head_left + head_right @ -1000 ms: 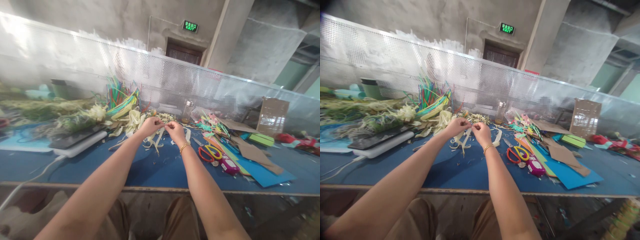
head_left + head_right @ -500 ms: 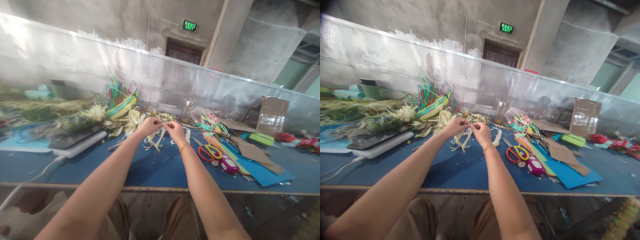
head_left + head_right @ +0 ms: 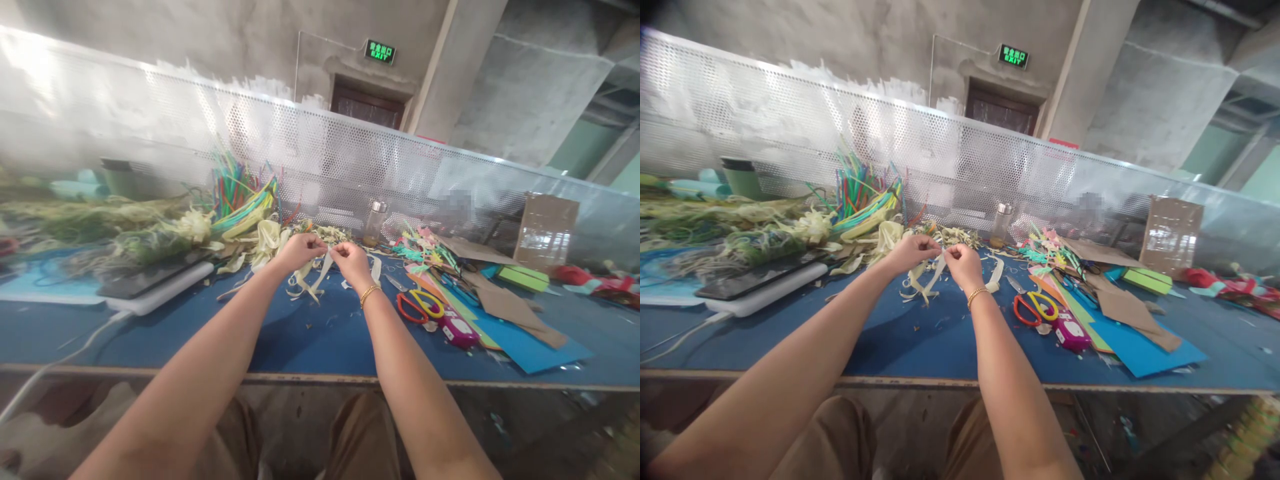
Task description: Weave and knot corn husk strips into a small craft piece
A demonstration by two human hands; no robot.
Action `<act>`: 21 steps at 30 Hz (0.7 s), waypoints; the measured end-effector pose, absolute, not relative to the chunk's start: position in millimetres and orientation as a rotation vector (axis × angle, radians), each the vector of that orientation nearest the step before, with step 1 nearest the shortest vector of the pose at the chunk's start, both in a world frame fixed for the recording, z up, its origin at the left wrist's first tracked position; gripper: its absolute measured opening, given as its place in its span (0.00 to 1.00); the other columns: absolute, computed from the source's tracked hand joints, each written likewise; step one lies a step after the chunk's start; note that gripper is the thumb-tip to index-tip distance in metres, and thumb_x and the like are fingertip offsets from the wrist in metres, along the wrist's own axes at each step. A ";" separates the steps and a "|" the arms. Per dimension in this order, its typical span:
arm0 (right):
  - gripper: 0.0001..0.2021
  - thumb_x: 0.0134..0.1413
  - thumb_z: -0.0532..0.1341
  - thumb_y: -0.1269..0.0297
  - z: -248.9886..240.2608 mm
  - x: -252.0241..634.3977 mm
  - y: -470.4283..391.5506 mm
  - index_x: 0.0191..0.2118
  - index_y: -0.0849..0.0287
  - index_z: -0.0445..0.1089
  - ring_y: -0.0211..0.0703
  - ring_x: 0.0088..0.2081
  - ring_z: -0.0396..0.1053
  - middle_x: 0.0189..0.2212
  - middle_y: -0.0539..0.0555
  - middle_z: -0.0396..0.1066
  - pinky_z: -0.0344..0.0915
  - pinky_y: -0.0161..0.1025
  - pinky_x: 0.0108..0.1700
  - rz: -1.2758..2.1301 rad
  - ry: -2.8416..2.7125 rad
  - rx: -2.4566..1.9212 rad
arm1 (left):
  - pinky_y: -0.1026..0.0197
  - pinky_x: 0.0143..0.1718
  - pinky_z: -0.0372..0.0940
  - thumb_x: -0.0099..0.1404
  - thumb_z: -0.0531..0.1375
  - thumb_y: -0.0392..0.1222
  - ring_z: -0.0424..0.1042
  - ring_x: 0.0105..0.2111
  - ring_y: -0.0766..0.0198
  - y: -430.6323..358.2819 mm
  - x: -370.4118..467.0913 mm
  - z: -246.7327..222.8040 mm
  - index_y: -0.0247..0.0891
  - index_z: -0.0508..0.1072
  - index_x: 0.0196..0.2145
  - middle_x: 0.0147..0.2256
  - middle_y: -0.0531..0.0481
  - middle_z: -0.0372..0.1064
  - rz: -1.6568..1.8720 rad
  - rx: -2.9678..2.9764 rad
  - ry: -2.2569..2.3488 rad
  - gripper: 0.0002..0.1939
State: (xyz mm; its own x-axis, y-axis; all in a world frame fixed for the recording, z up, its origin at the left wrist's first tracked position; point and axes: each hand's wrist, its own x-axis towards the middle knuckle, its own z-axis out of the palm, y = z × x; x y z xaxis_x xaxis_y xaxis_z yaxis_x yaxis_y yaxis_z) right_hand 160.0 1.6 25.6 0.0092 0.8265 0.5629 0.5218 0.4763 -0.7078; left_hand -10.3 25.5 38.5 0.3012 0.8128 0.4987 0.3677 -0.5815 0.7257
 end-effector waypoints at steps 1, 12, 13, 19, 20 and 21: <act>0.09 0.48 0.61 0.59 25.6 159.8 1.4 0.30 0.59 0.72 0.39 0.28 0.69 0.27 0.51 0.73 0.65 0.36 0.35 0.355 -1.655 -1.174 | 0.65 0.23 0.53 0.54 0.62 0.47 0.60 0.21 0.69 25.5 -10.2 38.5 0.35 0.76 0.30 0.21 0.53 0.66 1.221 2.091 1.048 0.12; 0.08 0.48 0.61 0.59 25.4 158.9 -0.1 0.30 0.58 0.71 0.39 0.28 0.69 0.26 0.51 0.73 0.65 0.36 0.35 0.350 -1.659 -1.158 | 0.65 0.23 0.53 0.54 0.62 0.47 0.60 0.21 0.69 27.6 -10.1 37.6 0.36 0.74 0.29 0.20 0.53 0.65 1.221 2.099 1.054 0.11; 0.08 0.48 0.61 0.59 25.0 159.1 0.6 0.30 0.58 0.71 0.39 0.28 0.69 0.27 0.51 0.73 0.65 0.36 0.35 0.358 -1.660 -1.154 | 0.65 0.23 0.53 0.54 0.62 0.47 0.59 0.21 0.70 27.2 -10.1 37.8 0.36 0.74 0.28 0.20 0.53 0.65 1.220 2.097 1.054 0.11; 0.08 0.48 0.61 0.60 22.4 161.2 5.3 0.32 0.59 0.72 0.39 0.30 0.70 0.29 0.52 0.75 0.66 0.36 0.37 0.411 -1.691 -1.130 | 0.65 0.23 0.53 0.54 0.62 0.46 0.60 0.21 0.70 24.3 -10.5 38.8 0.36 0.74 0.28 0.21 0.53 0.66 1.187 2.098 1.022 0.10; 0.08 0.48 0.61 0.61 22.2 161.4 5.7 0.32 0.59 0.72 0.39 0.31 0.70 0.29 0.52 0.75 0.66 0.36 0.37 0.408 -1.697 -1.131 | 0.65 0.23 0.53 0.54 0.62 0.47 0.60 0.21 0.70 24.4 -10.5 38.5 0.36 0.74 0.28 0.21 0.53 0.65 1.175 2.098 1.006 0.10; 0.07 0.48 0.61 0.61 21.9 161.6 5.9 0.32 0.59 0.72 0.39 0.31 0.70 0.29 0.52 0.75 0.66 0.36 0.37 0.405 -1.703 -1.132 | 0.65 0.23 0.53 0.54 0.62 0.47 0.60 0.21 0.70 24.8 -10.6 38.1 0.36 0.74 0.28 0.21 0.53 0.65 1.164 2.100 0.993 0.10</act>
